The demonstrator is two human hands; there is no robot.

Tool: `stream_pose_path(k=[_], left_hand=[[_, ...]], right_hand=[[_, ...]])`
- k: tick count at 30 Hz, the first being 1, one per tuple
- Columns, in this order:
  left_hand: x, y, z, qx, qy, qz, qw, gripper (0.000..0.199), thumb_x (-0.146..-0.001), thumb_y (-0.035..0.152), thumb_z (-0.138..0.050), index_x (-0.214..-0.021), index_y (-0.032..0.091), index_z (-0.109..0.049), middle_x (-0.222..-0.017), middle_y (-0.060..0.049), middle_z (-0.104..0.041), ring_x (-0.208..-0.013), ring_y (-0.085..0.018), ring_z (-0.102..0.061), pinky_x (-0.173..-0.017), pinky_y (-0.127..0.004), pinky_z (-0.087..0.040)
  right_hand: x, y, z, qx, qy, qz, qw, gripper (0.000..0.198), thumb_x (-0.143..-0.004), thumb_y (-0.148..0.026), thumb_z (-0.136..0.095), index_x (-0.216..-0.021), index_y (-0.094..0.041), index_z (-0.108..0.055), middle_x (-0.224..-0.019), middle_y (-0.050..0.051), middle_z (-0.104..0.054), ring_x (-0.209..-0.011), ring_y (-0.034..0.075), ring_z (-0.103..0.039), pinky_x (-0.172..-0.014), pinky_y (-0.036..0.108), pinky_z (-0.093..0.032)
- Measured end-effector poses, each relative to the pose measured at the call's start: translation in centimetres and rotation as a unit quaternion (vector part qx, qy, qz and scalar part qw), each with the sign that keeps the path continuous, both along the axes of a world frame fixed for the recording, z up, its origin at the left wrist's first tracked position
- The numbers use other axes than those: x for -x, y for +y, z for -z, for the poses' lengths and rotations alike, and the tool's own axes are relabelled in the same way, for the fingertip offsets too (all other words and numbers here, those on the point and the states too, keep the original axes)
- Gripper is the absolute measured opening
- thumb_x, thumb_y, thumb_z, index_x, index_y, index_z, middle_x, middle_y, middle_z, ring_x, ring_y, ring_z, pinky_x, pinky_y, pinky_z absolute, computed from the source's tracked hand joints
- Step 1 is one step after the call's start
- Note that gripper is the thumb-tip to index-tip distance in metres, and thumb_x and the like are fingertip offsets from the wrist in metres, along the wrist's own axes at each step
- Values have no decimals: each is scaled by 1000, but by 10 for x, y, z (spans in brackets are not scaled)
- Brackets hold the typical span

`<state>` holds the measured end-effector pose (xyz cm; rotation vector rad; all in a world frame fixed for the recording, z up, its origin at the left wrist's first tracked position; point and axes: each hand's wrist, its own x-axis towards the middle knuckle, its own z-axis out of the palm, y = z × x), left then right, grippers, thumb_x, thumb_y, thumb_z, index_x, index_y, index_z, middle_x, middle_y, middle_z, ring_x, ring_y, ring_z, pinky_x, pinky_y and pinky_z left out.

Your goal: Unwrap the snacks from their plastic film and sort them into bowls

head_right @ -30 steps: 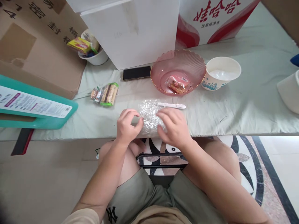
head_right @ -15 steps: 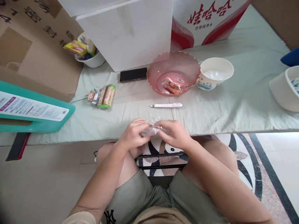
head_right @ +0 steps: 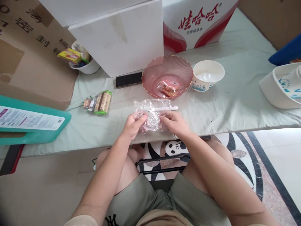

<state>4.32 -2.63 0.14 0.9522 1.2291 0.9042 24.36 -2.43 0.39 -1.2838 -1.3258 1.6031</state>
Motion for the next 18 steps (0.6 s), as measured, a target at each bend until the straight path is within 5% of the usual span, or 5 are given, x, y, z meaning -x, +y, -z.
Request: stream_pose_path(k=[7, 13, 18], left_hand=[[11, 3, -7, 26, -93, -20, 995, 37, -66, 42, -78, -93, 22, -60, -55, 8, -58, -36, -8, -51, -33, -19, -34], [13, 8, -8, 13, -138, -29, 990, 27, -70, 45, -67, -72, 20, -57, -63, 2, -57, -52, -11, -57, -48, -25, -49], [17, 7, -6, -43, -22, -37, 998, 23, -67, 36, -72, -73, 19, -58, -67, 3, -53, -53, -7, -46, -48, -20, -39]], right_hand=[[3, 3, -1, 0, 88, 95, 992, 20, -74, -37, -65, -89, -24, -64, -55, -7, -52, -46, 11, -46, -47, 25, -37], [-4, 1, 2, -48, 99, 75, 991, 12, -76, -29, -54, -76, -23, -65, -65, -1, -58, -55, 14, -50, -52, 29, -40], [-19, 5, 2, -172, -27, 77, 982, 31, -90, -40, -47, -73, -23, -67, -104, 8, -71, -102, 25, -66, -92, 42, -52]])
